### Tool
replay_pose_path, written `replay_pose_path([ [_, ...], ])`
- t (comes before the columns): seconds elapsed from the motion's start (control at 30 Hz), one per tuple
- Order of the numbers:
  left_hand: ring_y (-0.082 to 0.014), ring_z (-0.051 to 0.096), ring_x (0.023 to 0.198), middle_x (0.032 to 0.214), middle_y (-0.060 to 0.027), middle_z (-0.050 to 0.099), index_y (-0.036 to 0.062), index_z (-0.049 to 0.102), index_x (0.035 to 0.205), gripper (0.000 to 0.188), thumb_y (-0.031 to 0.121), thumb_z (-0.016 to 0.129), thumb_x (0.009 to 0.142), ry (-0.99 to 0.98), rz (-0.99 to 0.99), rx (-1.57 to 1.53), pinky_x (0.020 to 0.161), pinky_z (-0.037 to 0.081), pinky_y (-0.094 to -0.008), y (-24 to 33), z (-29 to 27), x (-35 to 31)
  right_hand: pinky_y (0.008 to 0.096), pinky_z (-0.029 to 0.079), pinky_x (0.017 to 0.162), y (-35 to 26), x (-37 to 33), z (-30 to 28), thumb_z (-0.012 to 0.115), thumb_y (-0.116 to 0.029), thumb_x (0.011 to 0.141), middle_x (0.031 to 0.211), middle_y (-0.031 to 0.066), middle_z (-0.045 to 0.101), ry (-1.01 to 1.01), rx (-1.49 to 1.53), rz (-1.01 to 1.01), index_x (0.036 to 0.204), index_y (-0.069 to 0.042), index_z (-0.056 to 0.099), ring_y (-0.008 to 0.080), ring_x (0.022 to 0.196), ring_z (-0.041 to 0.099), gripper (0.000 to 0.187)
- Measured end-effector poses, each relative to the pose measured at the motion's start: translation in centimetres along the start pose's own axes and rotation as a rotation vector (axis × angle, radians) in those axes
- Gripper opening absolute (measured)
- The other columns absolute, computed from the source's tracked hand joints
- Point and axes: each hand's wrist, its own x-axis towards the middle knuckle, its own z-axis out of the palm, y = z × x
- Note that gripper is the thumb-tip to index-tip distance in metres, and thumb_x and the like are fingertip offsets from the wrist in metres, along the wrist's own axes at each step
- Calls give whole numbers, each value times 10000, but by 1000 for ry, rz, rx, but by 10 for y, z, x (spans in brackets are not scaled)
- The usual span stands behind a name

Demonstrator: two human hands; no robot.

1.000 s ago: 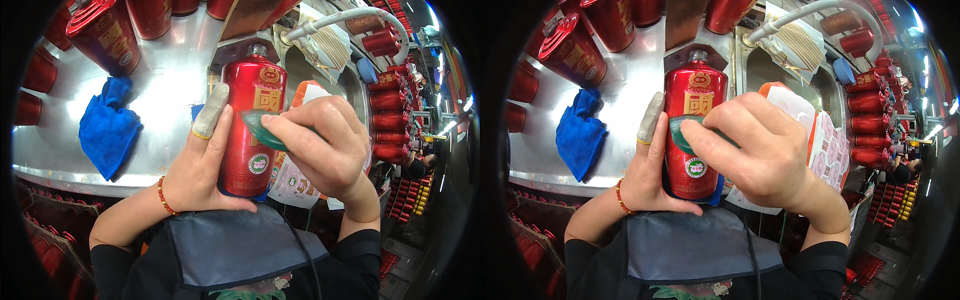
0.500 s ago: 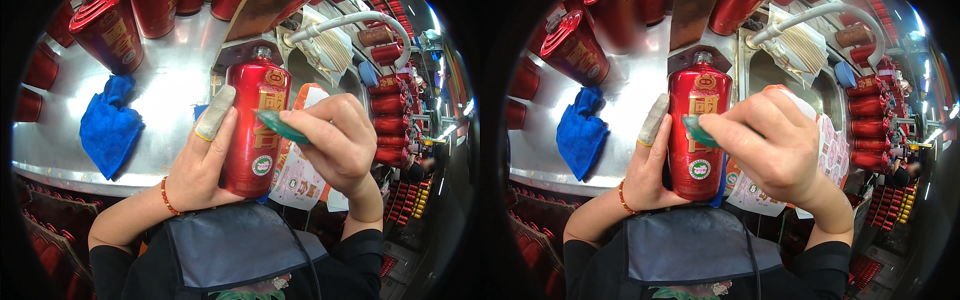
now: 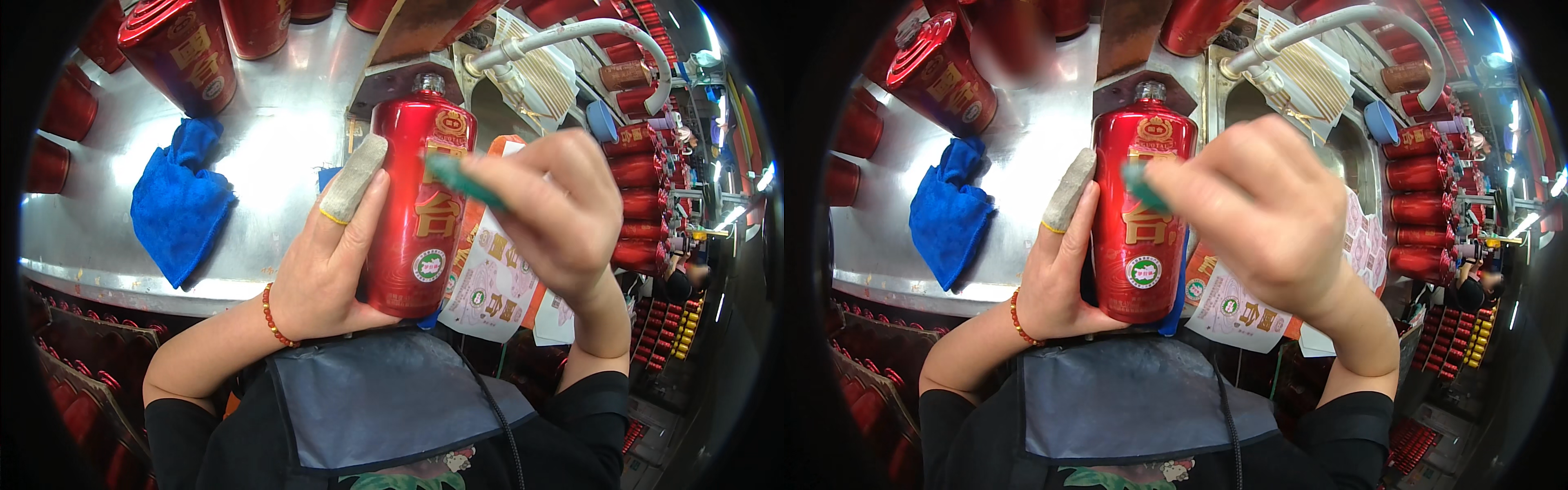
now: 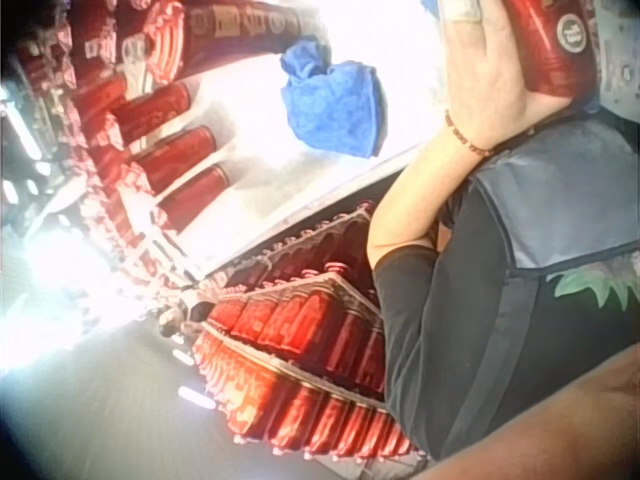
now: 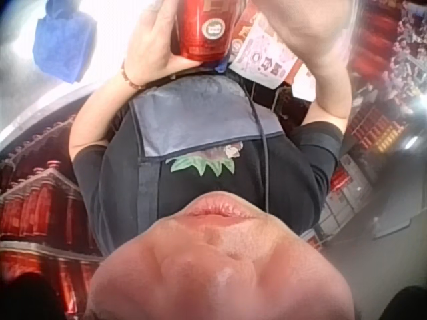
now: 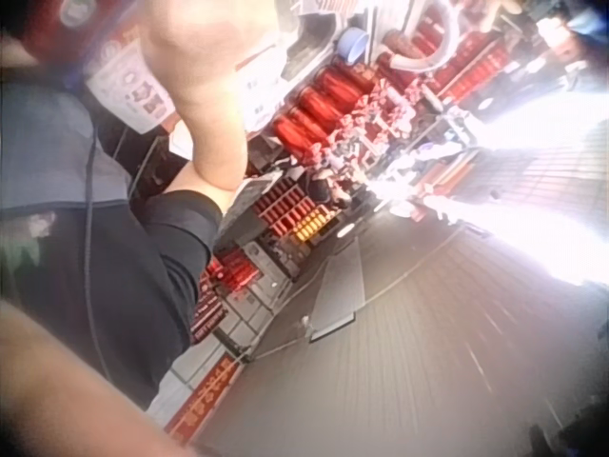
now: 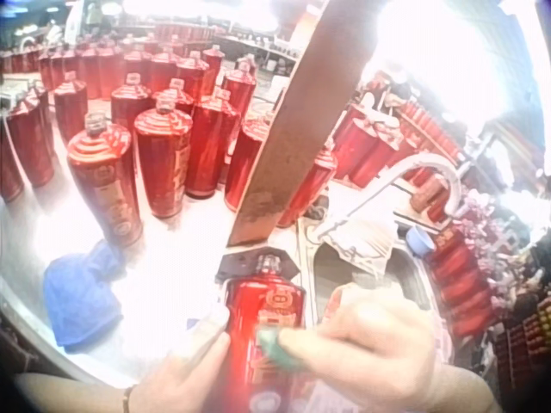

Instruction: The person picks up a red cylindrical can and applies a printed label to its surface using a green plastic squeegee tool. They smooth the label, peel off the backing, and wipe the can with a blue cloth before placing it back on the table.

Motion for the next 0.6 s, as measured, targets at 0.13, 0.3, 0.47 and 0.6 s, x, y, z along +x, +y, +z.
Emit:
replay_pose_path([
  [0.13,-522,363,1456,1601,-368,282,-116,274,1569,1206,390,930,693,-11,-3,-10,1189,352,-530,0,-1,-1,338,453,618,-3,2,1,812,-2,678,816,55,610,-15,-15,-33,1087,-58,777,226,727,570,414],
  [0.3,-525,360,1457,1599,-371,283,-117,272,1569,1202,394,926,699,-6,-8,-5,1192,345,-531,0,-1,-1,338,448,600,-4,7,1,819,-5,667,808,57,605,-8,-56,-50,1075,-62,781,228,713,569,413],
  [0.47,-525,361,1456,1600,-365,287,-115,270,1569,1205,396,925,697,-5,3,-18,1196,341,-533,0,-1,-1,338,446,601,-6,6,0,816,-6,663,807,56,605,-26,-26,-35,1071,-61,782,224,719,569,413],
  [0.6,-525,365,1452,1594,-362,296,-110,271,1571,1210,403,927,694,-5,13,-2,1195,343,-533,-1,0,0,330,451,611,-16,6,-3,818,-7,700,808,53,606,-100,71,-12,1047,-47,780,211,716,565,352],
])
